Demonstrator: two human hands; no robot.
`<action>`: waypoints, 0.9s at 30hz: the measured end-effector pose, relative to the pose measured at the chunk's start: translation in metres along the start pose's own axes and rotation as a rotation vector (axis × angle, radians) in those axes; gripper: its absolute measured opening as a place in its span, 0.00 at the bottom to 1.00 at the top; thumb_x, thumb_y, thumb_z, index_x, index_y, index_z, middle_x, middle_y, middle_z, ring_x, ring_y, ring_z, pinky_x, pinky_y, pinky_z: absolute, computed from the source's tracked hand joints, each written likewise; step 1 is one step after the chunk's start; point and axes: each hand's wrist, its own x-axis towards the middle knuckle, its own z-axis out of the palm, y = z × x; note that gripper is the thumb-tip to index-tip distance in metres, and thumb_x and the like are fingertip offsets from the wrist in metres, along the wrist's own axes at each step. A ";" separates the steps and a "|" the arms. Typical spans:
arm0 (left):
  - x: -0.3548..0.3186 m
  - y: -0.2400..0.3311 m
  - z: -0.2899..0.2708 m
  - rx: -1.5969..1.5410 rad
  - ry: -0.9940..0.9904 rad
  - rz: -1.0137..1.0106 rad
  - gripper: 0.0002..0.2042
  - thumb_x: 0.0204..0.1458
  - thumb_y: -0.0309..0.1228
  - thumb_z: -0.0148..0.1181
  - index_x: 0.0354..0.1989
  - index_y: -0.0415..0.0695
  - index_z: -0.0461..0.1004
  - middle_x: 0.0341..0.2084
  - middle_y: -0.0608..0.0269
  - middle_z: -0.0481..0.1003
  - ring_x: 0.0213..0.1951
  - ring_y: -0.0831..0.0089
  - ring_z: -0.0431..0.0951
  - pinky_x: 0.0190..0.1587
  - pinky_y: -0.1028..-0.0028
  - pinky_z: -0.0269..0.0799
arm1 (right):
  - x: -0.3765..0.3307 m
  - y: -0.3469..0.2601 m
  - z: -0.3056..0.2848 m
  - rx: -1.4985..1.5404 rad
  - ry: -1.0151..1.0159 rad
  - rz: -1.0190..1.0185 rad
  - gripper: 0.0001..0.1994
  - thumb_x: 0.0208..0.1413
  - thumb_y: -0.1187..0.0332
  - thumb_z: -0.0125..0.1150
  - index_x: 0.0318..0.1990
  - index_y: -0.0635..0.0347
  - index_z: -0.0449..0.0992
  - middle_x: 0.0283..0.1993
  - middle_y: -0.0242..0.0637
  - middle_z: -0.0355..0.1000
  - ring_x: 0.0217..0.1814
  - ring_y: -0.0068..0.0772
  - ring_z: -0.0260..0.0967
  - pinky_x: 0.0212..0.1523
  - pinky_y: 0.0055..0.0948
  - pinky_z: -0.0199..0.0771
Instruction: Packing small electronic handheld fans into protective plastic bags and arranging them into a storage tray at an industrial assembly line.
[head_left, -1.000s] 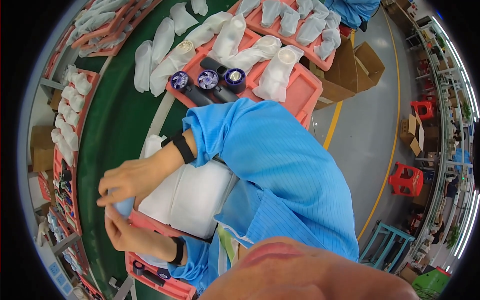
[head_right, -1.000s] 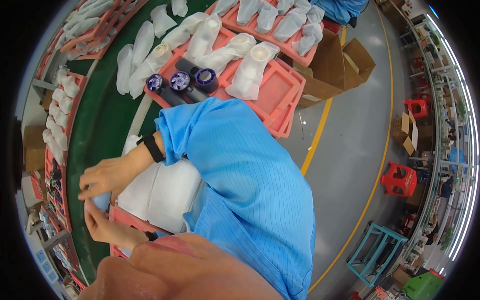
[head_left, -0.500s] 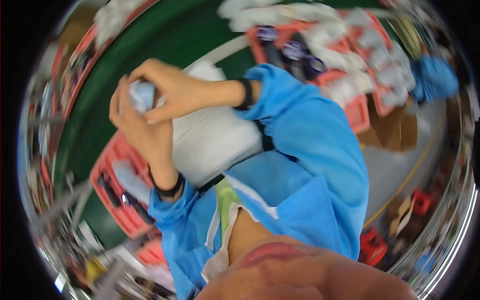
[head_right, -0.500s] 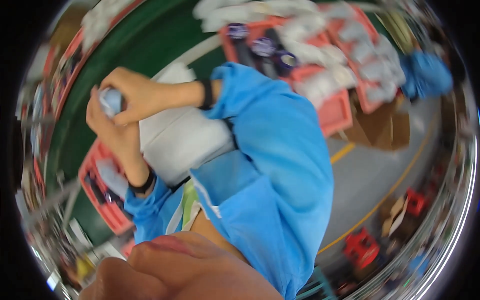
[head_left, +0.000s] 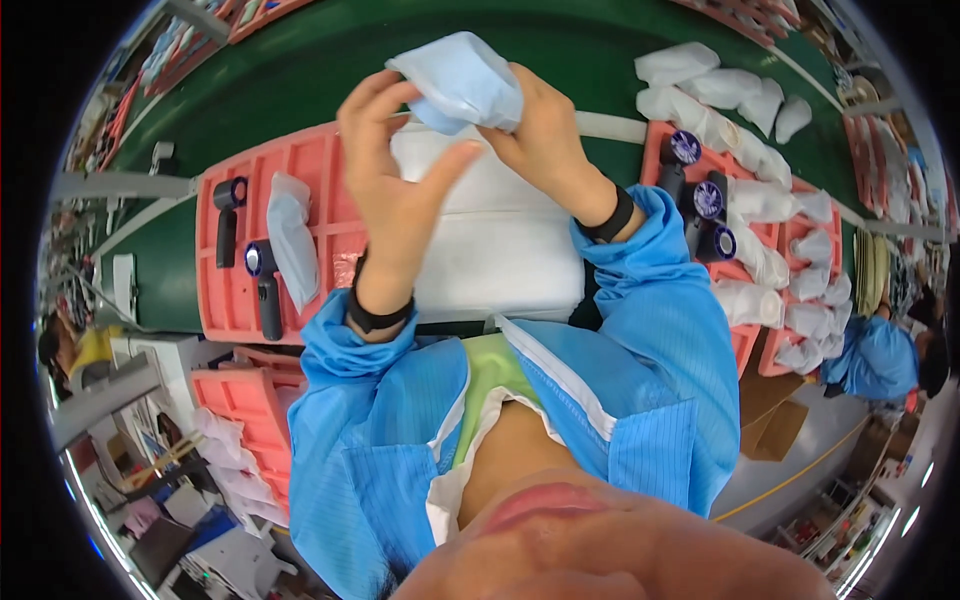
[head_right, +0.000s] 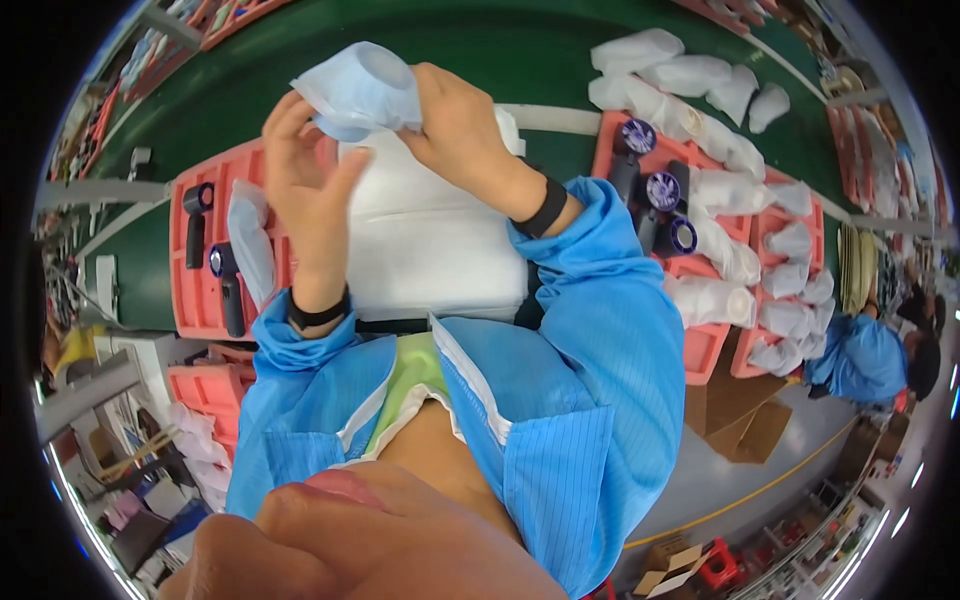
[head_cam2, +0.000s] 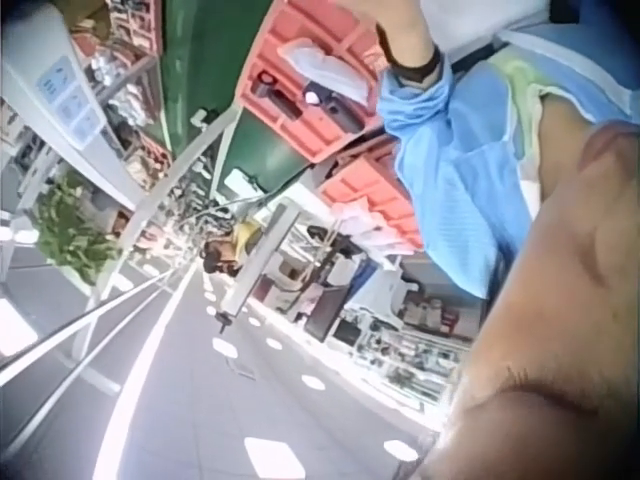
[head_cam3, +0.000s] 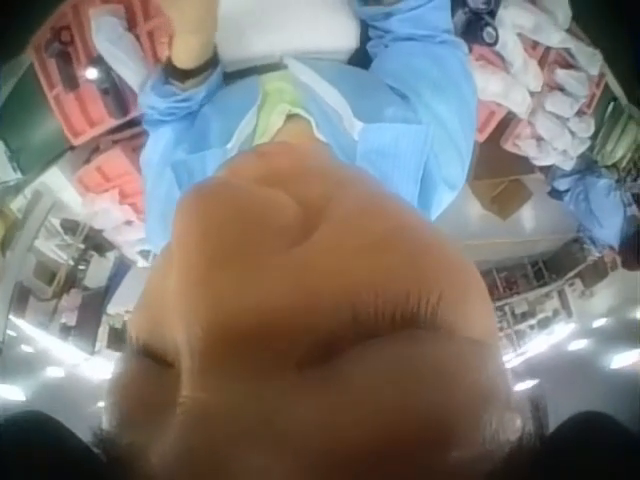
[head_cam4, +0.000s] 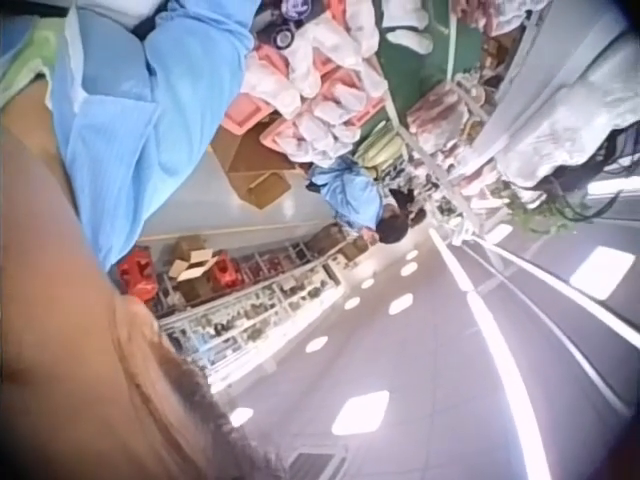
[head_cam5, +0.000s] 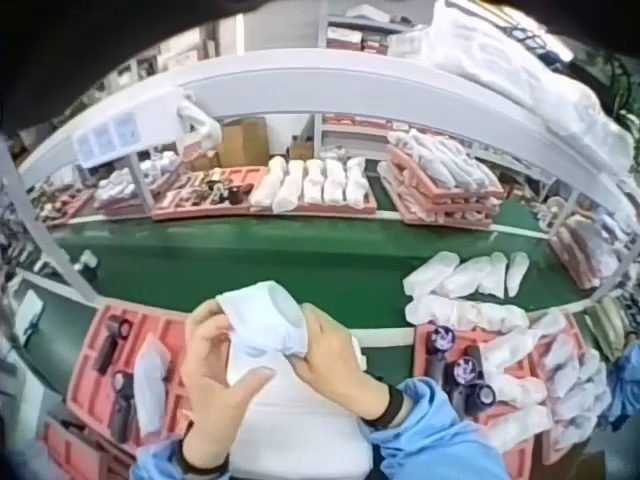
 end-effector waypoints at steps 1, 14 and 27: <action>-0.005 0.002 0.003 0.100 -0.013 0.104 0.17 0.36 0.29 0.73 0.37 0.46 0.75 0.55 0.54 0.64 0.54 0.63 0.65 0.50 0.69 0.64 | -0.002 -0.002 0.002 -0.022 0.001 -0.031 0.24 0.37 0.73 0.68 0.46 0.64 0.70 0.35 0.46 0.70 0.37 0.53 0.70 0.36 0.38 0.72; -0.004 0.004 -0.049 -0.069 0.041 -0.105 0.10 0.39 0.26 0.71 0.30 0.42 0.77 0.41 0.60 0.72 0.43 0.68 0.73 0.43 0.73 0.68 | -0.008 -0.036 -0.017 0.658 -0.669 0.406 0.18 0.50 0.69 0.66 0.48 0.64 0.73 0.41 0.31 0.73 0.42 0.24 0.70 0.42 0.24 0.70; -0.089 -0.038 -0.190 1.361 -0.176 -0.203 0.31 0.48 0.39 0.64 0.59 0.37 0.62 0.45 0.40 0.70 0.46 0.43 0.69 0.48 0.56 0.68 | 0.013 -0.012 -0.002 0.641 -0.481 0.697 0.15 0.49 0.66 0.68 0.41 0.65 0.76 0.32 0.30 0.73 0.33 0.19 0.69 0.32 0.20 0.68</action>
